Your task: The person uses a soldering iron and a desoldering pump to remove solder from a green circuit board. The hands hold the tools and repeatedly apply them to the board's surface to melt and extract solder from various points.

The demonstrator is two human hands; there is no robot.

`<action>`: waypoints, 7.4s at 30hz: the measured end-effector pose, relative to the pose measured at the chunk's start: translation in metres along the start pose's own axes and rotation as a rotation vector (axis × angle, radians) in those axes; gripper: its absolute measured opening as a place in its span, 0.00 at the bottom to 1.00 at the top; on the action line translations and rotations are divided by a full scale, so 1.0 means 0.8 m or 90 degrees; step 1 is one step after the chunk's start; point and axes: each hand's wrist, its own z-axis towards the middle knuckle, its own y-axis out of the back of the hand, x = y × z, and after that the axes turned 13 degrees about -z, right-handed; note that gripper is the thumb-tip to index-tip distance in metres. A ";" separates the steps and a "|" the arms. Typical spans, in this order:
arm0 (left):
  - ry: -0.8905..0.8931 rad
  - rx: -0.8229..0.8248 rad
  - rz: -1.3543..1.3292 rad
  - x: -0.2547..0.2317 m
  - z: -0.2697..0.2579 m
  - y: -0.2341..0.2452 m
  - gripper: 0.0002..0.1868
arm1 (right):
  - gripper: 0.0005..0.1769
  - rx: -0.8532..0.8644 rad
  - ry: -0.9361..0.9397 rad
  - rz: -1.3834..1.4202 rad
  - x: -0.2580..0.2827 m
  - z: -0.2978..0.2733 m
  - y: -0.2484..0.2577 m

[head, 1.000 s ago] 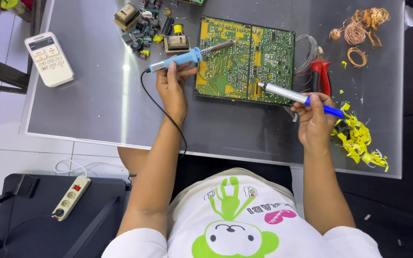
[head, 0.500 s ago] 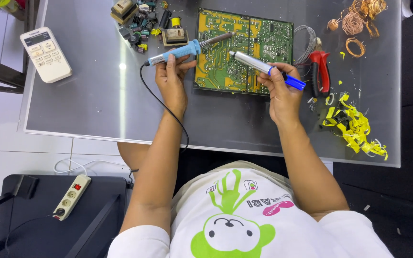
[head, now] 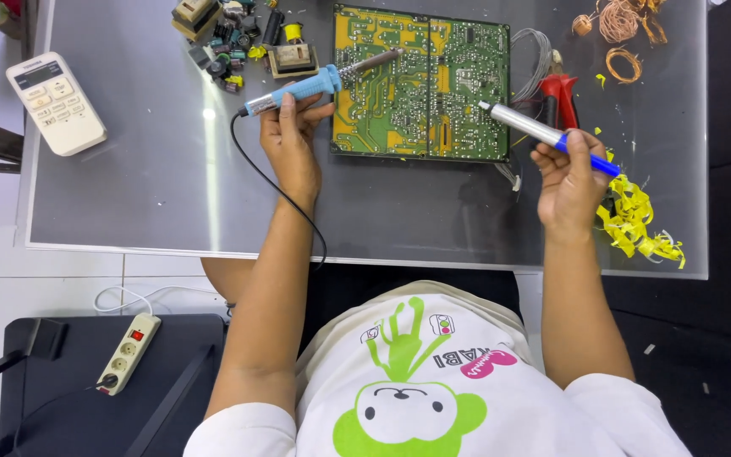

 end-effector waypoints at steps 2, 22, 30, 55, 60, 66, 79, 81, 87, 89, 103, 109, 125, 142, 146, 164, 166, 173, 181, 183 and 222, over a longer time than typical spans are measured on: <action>0.000 0.003 -0.003 -0.003 0.000 -0.002 0.15 | 0.11 -0.019 0.003 0.003 -0.002 0.003 0.024; -0.027 0.017 0.002 0.002 0.001 0.007 0.15 | 0.12 0.008 0.120 -0.099 0.059 -0.001 -0.028; 0.013 0.018 -0.026 0.008 0.007 0.017 0.15 | 0.08 0.163 0.212 -0.255 0.086 0.022 -0.081; 0.021 0.021 0.000 -0.001 0.000 0.007 0.13 | 0.12 0.008 0.089 -0.002 0.026 0.091 -0.135; 0.026 0.003 -0.003 0.006 0.002 0.012 0.14 | 0.12 0.046 0.101 0.011 0.019 0.096 -0.164; 0.029 -0.014 -0.030 0.005 0.002 0.012 0.16 | 0.09 0.110 0.109 -0.019 0.011 0.069 -0.176; -0.016 -0.049 -0.039 0.018 0.007 0.021 0.16 | 0.14 0.154 0.080 0.001 -0.015 0.061 -0.196; -0.015 -0.049 -0.039 0.016 0.006 0.018 0.16 | 0.13 0.151 0.095 -0.002 -0.013 0.059 -0.201; -0.015 -0.049 -0.035 0.014 0.005 0.013 0.17 | 0.12 0.171 0.140 -0.059 -0.013 0.041 -0.208; -0.015 -0.051 -0.033 0.015 0.004 0.015 0.17 | 0.12 0.170 0.141 -0.062 -0.014 0.045 -0.205; -0.030 -0.052 -0.032 0.014 0.003 0.013 0.15 | 0.13 0.176 0.187 -0.082 -0.004 0.031 -0.242; -0.031 -0.059 -0.041 0.014 0.003 0.012 0.15 | 0.12 0.176 0.141 -0.052 -0.018 0.030 -0.245; -0.054 -0.083 -0.046 0.018 0.005 0.013 0.16 | 0.12 0.165 0.147 -0.062 -0.007 0.024 -0.269; -0.060 -0.085 -0.007 0.019 0.005 0.012 0.17 | 0.12 0.172 0.109 -0.041 -0.021 0.033 -0.255; -0.059 -0.081 -0.013 0.016 0.002 0.011 0.16 | 0.11 0.137 0.121 -0.029 -0.024 0.035 -0.247; -0.035 -0.001 -0.009 0.018 0.002 0.011 0.15 | 0.11 0.035 0.135 -0.036 -0.023 0.068 -0.128; -0.034 0.007 -0.006 0.018 0.002 0.011 0.15 | 0.12 0.010 0.137 -0.027 -0.024 0.066 -0.120; -0.031 0.006 0.055 0.014 -0.001 0.011 0.14 | 0.12 0.019 0.113 -0.025 -0.025 0.050 -0.117; -0.028 0.016 0.070 0.015 0.000 0.013 0.17 | 0.14 0.064 0.084 -0.025 -0.017 0.045 -0.136; -0.030 0.013 0.066 0.015 0.000 0.014 0.17 | 0.13 0.051 0.100 -0.020 -0.022 0.054 -0.138; -0.028 0.027 0.034 0.005 -0.002 0.004 0.16 | 0.11 0.015 0.166 -0.016 -0.018 0.105 -0.144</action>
